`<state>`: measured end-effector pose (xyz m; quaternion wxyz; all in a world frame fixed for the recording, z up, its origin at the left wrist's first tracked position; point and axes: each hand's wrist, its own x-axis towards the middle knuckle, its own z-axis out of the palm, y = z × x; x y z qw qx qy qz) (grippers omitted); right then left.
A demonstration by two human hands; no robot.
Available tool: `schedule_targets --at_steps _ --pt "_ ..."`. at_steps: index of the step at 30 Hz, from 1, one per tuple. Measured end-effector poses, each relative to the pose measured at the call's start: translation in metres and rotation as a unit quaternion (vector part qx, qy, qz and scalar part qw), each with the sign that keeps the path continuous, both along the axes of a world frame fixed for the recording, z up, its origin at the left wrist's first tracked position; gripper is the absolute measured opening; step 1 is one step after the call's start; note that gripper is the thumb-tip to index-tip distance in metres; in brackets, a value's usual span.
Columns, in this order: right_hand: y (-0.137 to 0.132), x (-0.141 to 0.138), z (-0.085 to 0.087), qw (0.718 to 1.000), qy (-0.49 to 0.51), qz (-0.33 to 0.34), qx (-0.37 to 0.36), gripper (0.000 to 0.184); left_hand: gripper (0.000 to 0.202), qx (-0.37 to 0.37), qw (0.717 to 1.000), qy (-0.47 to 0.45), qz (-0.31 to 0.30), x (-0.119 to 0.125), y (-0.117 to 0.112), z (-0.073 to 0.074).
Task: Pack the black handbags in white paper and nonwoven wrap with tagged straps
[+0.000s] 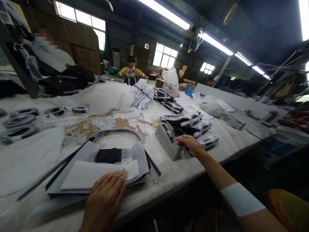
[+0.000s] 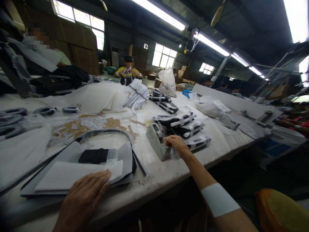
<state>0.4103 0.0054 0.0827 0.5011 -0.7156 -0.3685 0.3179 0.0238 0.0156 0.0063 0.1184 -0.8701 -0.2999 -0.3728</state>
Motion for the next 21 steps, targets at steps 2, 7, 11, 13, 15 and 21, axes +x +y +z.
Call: schedule_targets --at_steps 2,7,11,13,15,21 --pt "-0.010 0.001 0.008 0.999 0.011 -0.020 0.022 0.034 0.028 -0.003 1.000 -0.001 0.000 0.000 -0.001 0.000" --pt "-0.041 0.003 0.002 0.997 0.060 -0.047 0.021 0.035 0.025 -0.038 0.999 0.000 0.006 0.001 -0.005 0.002" --pt "-0.055 0.002 -0.028 0.994 0.089 -0.053 -0.022 0.038 0.024 -0.084 0.996 -0.017 0.007 0.003 -0.009 0.004" --pt "-0.059 0.007 -0.042 0.996 0.066 -0.046 -0.042 0.038 0.023 -0.102 0.994 -0.028 0.006 0.004 -0.011 0.005" --pt "-0.064 0.017 -0.053 0.996 -0.002 -0.035 -0.081 0.038 0.023 -0.115 0.993 -0.039 0.009 0.005 -0.012 0.005" --pt "-0.072 0.001 -0.035 0.962 -0.196 0.093 -0.167 0.044 0.023 -0.141 0.988 -0.058 0.007 0.008 -0.014 0.002"
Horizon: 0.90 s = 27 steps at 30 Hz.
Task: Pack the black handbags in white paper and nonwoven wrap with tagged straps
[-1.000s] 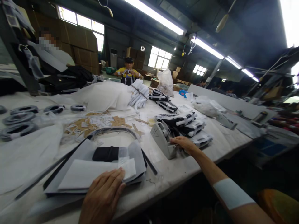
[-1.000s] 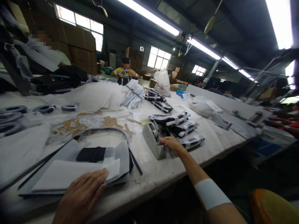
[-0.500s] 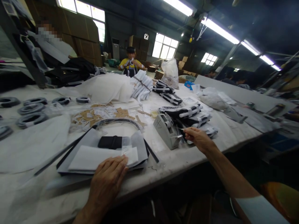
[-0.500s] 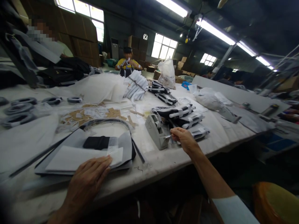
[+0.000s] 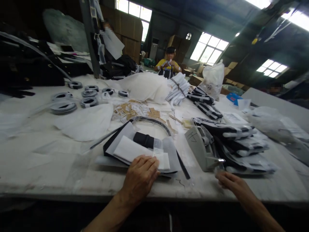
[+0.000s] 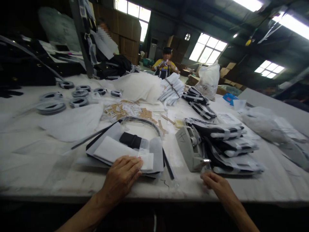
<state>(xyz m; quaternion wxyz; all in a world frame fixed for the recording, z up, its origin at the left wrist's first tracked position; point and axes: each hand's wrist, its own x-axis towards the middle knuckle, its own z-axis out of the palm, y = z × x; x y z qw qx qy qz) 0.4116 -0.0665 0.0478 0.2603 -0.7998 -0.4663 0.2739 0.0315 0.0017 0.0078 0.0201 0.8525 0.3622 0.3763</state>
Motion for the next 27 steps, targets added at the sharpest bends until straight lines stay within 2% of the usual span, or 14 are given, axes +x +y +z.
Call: schedule_targets --at_steps 2,4,6,8,10,14,18,20,24,25,27 --pt "0.012 -0.035 0.029 0.993 0.021 0.120 -0.007 0.041 0.023 -0.004 1.000 -0.004 0.000 0.000 0.000 -0.001" --pt "0.035 -0.078 0.061 0.970 0.049 0.237 -0.034 0.035 0.024 -0.006 1.000 -0.006 0.003 0.001 -0.001 -0.001" --pt "0.066 -0.120 0.088 0.931 0.053 0.355 -0.067 0.029 0.024 -0.002 1.000 -0.007 0.005 0.001 -0.001 -0.001" --pt "0.096 -0.154 0.101 0.888 0.023 0.447 -0.105 0.023 0.025 0.007 1.000 -0.009 0.009 0.002 -0.001 -0.002" --pt "0.124 -0.181 0.100 0.845 -0.052 0.516 -0.132 0.016 0.025 0.016 1.000 -0.013 0.016 0.002 -0.002 -0.003" --pt "0.165 -0.219 0.078 0.750 -0.238 0.603 -0.132 0.004 0.025 0.020 0.999 -0.021 0.031 0.004 -0.005 -0.005" --pt "0.189 -0.244 0.063 0.682 -0.329 0.635 -0.151 0.014 0.024 0.013 0.999 -0.027 0.035 0.006 -0.006 -0.008" --pt "0.195 -0.251 0.059 0.648 -0.356 0.658 -0.140 0.018 0.023 0.008 0.999 -0.030 0.035 0.007 -0.006 -0.009" --pt "0.207 -0.250 0.050 0.542 -0.433 0.716 -0.081 0.033 0.022 0.007 0.999 -0.033 0.034 0.008 -0.004 -0.008" --pt "0.212 -0.248 0.048 0.524 -0.443 0.725 -0.064 0.037 0.022 0.009 0.999 -0.034 0.034 0.008 -0.004 -0.008" --pt "0.223 -0.242 0.045 0.522 -0.448 0.725 -0.031 0.042 0.022 0.014 0.999 -0.039 0.033 0.008 -0.003 -0.008"
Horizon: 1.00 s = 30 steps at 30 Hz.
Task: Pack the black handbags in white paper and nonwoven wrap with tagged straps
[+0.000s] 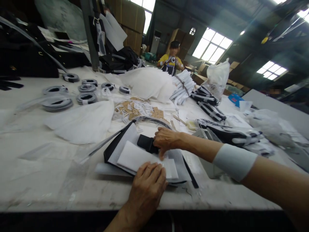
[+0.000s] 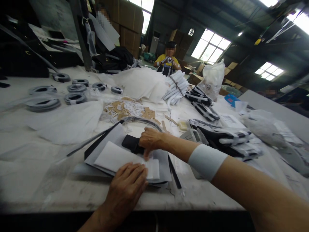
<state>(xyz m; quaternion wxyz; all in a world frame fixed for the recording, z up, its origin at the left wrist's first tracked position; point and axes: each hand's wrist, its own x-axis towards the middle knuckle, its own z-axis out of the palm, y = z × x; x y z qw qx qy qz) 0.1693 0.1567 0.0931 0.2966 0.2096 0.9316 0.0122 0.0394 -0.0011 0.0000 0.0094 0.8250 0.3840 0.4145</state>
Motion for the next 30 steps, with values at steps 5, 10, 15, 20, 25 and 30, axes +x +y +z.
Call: schedule_targets --at_steps 5,10,15,20,25,30 --pt "0.020 0.021 0.009 0.983 0.094 -0.117 0.106 0.034 0.023 0.001 1.000 -0.002 -0.002 0.001 0.001 -0.001" --pt "-0.027 0.032 0.006 0.869 0.314 -0.315 0.215 0.042 0.020 -0.001 1.000 0.001 0.004 0.001 0.001 -0.004" --pt "-0.103 0.044 -0.023 0.892 0.393 -0.213 0.065 0.058 0.024 0.015 0.989 0.137 -0.049 -0.009 0.005 -0.005" --pt "-0.122 0.058 -0.029 0.925 0.320 -0.204 0.008 0.058 0.025 0.062 0.938 0.276 -0.200 -0.031 0.033 0.025" --pt "-0.125 0.063 -0.048 0.931 0.336 -0.144 -0.013 0.072 0.031 0.013 0.914 0.233 -0.333 -0.049 0.067 0.038" --pt "-0.129 0.072 -0.086 0.893 0.437 -0.084 0.063 0.075 0.025 0.056 0.944 0.164 -0.281 -0.052 0.069 0.020"
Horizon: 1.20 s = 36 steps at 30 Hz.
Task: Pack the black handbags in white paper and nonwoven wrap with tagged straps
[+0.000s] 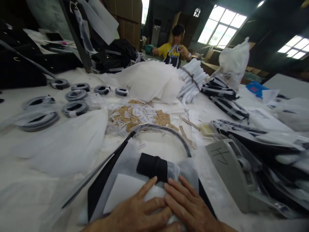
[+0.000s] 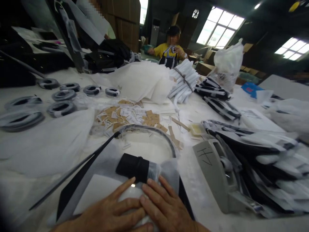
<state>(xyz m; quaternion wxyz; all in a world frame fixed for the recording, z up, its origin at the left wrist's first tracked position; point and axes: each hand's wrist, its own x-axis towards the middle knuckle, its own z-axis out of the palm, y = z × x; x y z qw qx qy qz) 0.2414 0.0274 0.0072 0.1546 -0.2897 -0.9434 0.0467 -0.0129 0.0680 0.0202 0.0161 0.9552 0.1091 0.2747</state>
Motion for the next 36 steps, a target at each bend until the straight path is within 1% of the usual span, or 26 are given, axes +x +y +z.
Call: schedule_targets --at_steps 2,4,6,8,10,12,14,16,18,20,22,24,27,29,32,34,36 --pt "0.000 0.001 -0.007 1.000 0.020 -0.006 0.006 0.074 0.023 0.002 1.000 0.009 -0.005 -0.001 -0.001 0.004" --pt "0.000 0.000 -0.006 0.999 0.031 -0.011 -0.010 0.075 0.026 -0.014 0.999 0.036 -0.007 -0.004 0.000 0.013" --pt "0.001 -0.002 -0.002 0.999 0.032 -0.018 -0.029 0.073 0.034 -0.044 0.997 0.063 -0.008 -0.006 0.001 0.021" --pt "0.002 -0.003 0.003 0.999 0.023 -0.025 -0.034 0.071 0.038 -0.079 0.993 0.082 -0.014 -0.007 0.001 0.025" --pt "0.003 -0.002 0.009 0.999 0.004 -0.025 -0.028 0.069 0.034 -0.106 0.990 0.089 -0.019 -0.007 0.000 0.025" --pt "0.004 -0.002 0.018 0.999 -0.027 -0.026 -0.019 0.066 0.030 -0.120 0.989 0.089 -0.006 -0.006 -0.002 0.024" --pt "0.001 -0.006 0.030 0.997 -0.059 -0.041 -0.005 0.063 0.028 -0.108 0.990 0.084 0.033 -0.007 -0.006 0.025" --pt "-0.004 -0.018 0.044 0.995 -0.063 -0.073 0.017 0.064 0.035 -0.080 0.989 0.079 0.099 -0.011 -0.010 0.026" --pt "-0.011 -0.039 0.056 0.994 -0.037 -0.103 0.032 0.069 0.052 -0.056 0.980 0.083 0.174 -0.020 -0.013 0.030" --pt "-0.013 -0.067 0.060 0.993 -0.006 -0.115 0.030 0.078 0.063 -0.049 0.967 0.102 0.229 -0.035 -0.011 0.036" --pt "-0.010 -0.096 0.057 0.992 0.001 -0.123 0.011 0.086 0.064 -0.058 0.957 0.133 0.252 -0.053 -0.005 0.042" --pt "-0.002 -0.118 0.048 0.988 -0.011 -0.154 -0.021 0.089 0.062 -0.079 0.954 0.164 0.240 -0.070 0.003 0.044" --pt "0.006 -0.131 0.032 0.976 -0.029 -0.208 -0.056 0.086 0.061 -0.119 0.956 0.168 0.209 -0.087 0.009 0.039" --pt "0.007 -0.128 0.026 0.976 -0.029 -0.208 -0.051 0.082 0.059 -0.139 0.959 0.132 0.208 -0.089 0.006 0.030" --pt "0.005 -0.113 0.025 0.985 -0.032 -0.166 -0.029 0.073 0.052 -0.153 0.957 0.066 0.238 -0.080 -0.010 0.017" --pt "0.004 -0.102 0.026 0.991 -0.039 -0.129 -0.022 0.069 0.048 -0.147 0.952 0.042 0.266 -0.072 -0.023 0.012" --pt "0.005 -0.094 0.026 0.994 -0.044 -0.104 -0.013 0.068 0.046 -0.137 0.951 0.043 0.273 -0.068 -0.032 0.012"
